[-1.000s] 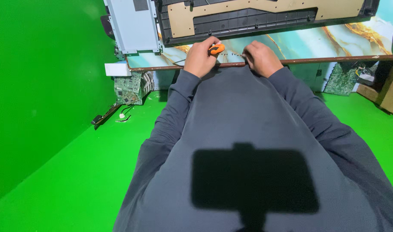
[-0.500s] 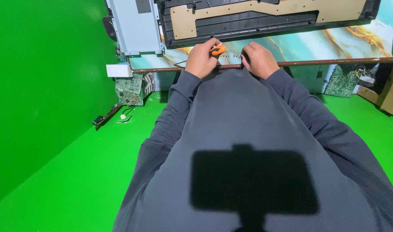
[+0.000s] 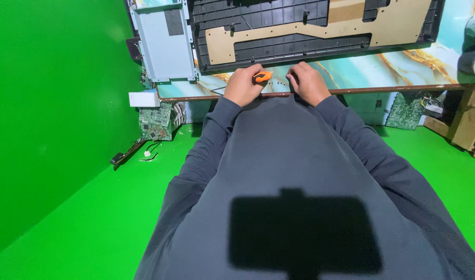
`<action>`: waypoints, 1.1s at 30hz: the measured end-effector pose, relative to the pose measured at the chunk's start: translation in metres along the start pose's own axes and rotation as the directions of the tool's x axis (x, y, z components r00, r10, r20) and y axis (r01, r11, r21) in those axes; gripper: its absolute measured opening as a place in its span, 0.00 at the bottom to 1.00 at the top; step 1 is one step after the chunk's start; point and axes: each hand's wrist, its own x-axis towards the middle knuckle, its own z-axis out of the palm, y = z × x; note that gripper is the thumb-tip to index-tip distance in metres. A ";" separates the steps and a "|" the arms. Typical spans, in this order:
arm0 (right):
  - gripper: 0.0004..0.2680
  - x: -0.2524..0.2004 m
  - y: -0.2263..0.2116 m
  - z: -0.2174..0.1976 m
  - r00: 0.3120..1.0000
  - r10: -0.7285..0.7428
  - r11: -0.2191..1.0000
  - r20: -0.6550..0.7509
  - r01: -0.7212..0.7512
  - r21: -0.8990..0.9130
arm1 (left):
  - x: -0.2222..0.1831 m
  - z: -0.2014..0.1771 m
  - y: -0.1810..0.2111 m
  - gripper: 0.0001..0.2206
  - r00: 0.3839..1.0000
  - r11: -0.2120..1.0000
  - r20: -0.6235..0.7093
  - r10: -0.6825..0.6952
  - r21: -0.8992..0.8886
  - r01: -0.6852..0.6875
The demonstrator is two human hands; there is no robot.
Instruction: The person unscrews and removes components from an electronic device using a screwdriver, handling a small circuit board and plastic casing parts by hand.
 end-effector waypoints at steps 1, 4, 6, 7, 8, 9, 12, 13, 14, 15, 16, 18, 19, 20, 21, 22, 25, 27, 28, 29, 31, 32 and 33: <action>0.04 0.000 0.001 -0.001 1.000 -0.009 1.000 0.003 0.009 0.007 | 0.001 0.000 -0.001 0.09 1.000 1.000 0.012 -0.010 0.004 0.010; 0.03 0.002 0.001 -0.005 1.000 -0.031 0.999 -0.002 0.031 0.034 | 0.002 0.000 -0.001 0.08 1.000 1.000 0.021 -0.022 0.004 0.022; 0.03 0.002 -0.005 -0.011 0.999 -0.033 0.998 -0.024 0.034 0.055 | 0.001 -0.002 0.001 0.08 1.000 1.000 -0.002 -0.001 -0.016 0.001; 0.03 0.002 -0.009 -0.015 0.999 -0.018 0.996 -0.033 0.021 0.084 | 0.001 -0.003 0.003 0.08 1.000 1.000 -0.001 0.004 -0.020 -0.004; 0.03 0.004 -0.014 -0.020 0.999 -0.004 0.994 -0.041 0.009 0.112 | 0.002 -0.006 0.007 0.08 1.000 1.000 -0.002 0.008 -0.025 -0.008; 0.03 0.005 -0.019 -0.026 0.999 0.010 0.990 -0.049 -0.003 0.141 | 0.002 -0.008 0.011 0.09 1.000 0.999 -0.003 0.012 -0.029 -0.013; 0.03 0.013 -0.037 -0.042 0.997 0.081 0.965 -0.010 -0.076 0.252 | 0.003 -0.021 0.030 0.11 1.000 0.998 0.030 -0.008 -0.057 0.010; 0.03 0.015 -0.043 -0.047 0.998 0.070 0.956 -0.004 -0.066 0.284 | 0.002 -0.024 0.037 0.12 1.000 0.999 0.019 -0.004 -0.043 0.005; 0.04 0.018 -0.049 -0.052 0.998 0.059 0.947 0.000 -0.056 0.316 | 0.002 -0.026 0.043 0.13 1.000 1.000 0.008 0.002 -0.027 -0.002; 0.04 0.021 -0.054 -0.056 0.999 0.047 0.937 0.004 -0.045 0.348 | 0.001 -0.028 0.047 0.16 1.000 1.000 -0.003 0.009 -0.011 -0.009; 0.04 0.024 -0.059 -0.060 0.998 0.057 0.931 0.015 -0.058 0.361 | 0.001 -0.028 0.050 0.15 1.000 1.000 -0.008 0.012 -0.021 -0.012; 0.04 0.030 -0.069 -0.067 0.997 0.074 0.918 0.038 -0.083 0.387 | -0.001 -0.028 0.048 0.16 1.000 0.999 -0.022 0.017 -0.042 -0.018; 0.04 0.031 -0.074 -0.071 0.997 0.069 0.915 0.038 -0.079 0.395 | -0.002 -0.026 0.045 0.14 0.997 0.995 -0.058 0.045 -0.083 -0.050; 0.04 0.033 -0.079 -0.074 0.997 0.062 0.912 0.038 -0.072 0.404 | -0.004 -0.025 0.042 0.13 0.993 0.989 -0.098 0.071 -0.122 -0.083; 0.04 0.034 -0.082 -0.078 0.998 0.055 0.908 0.039 -0.066 0.413 | -0.004 -0.022 0.039 0.15 0.986 0.980 -0.137 0.096 -0.159 -0.118; 0.04 0.038 -0.085 -0.080 0.998 0.053 0.907 0.046 -0.067 0.415 | -0.004 -0.021 0.035 0.16 0.990 0.990 -0.139 0.032 -0.134 -0.051; 0.04 0.040 -0.085 -0.081 0.995 0.064 0.901 0.072 -0.089 0.424 | -0.009 -0.015 0.030 0.17 0.982 0.990 -0.150 -0.111 -0.098 0.097; 0.05 0.043 -0.081 -0.081 0.993 0.084 0.898 0.081 -0.110 0.425 | -0.011 -0.013 0.029 0.17 0.979 0.988 -0.168 -0.120 -0.114 0.101; 0.05 0.044 -0.078 -0.082 0.993 0.075 0.890 0.089 -0.107 0.443 | -0.013 -0.012 0.030 0.17 0.976 0.986 -0.167 -0.142 -0.116 0.123; 0.05 0.044 -0.076 -0.082 0.993 0.067 0.882 0.096 -0.104 0.460 | -0.014 -0.012 0.029 0.17 0.972 0.982 -0.166 -0.164 -0.119 0.146; 0.05 0.043 -0.074 -0.081 0.991 0.060 0.871 0.118 -0.110 0.479 | -0.019 -0.010 0.029 0.16 0.966 0.979 -0.174 -0.191 -0.106 0.175; 0.05 0.044 -0.073 -0.082 0.990 0.062 0.870 0.127 -0.116 0.480 | -0.021 -0.010 0.029 0.16 0.965 0.980 -0.183 -0.190 -0.089 0.176; 0.06 0.046 -0.072 -0.082 0.989 0.063 0.869 0.136 -0.121 0.480 | -0.021 -0.010 0.028 0.16 0.963 0.981 -0.191 -0.189 -0.072 0.178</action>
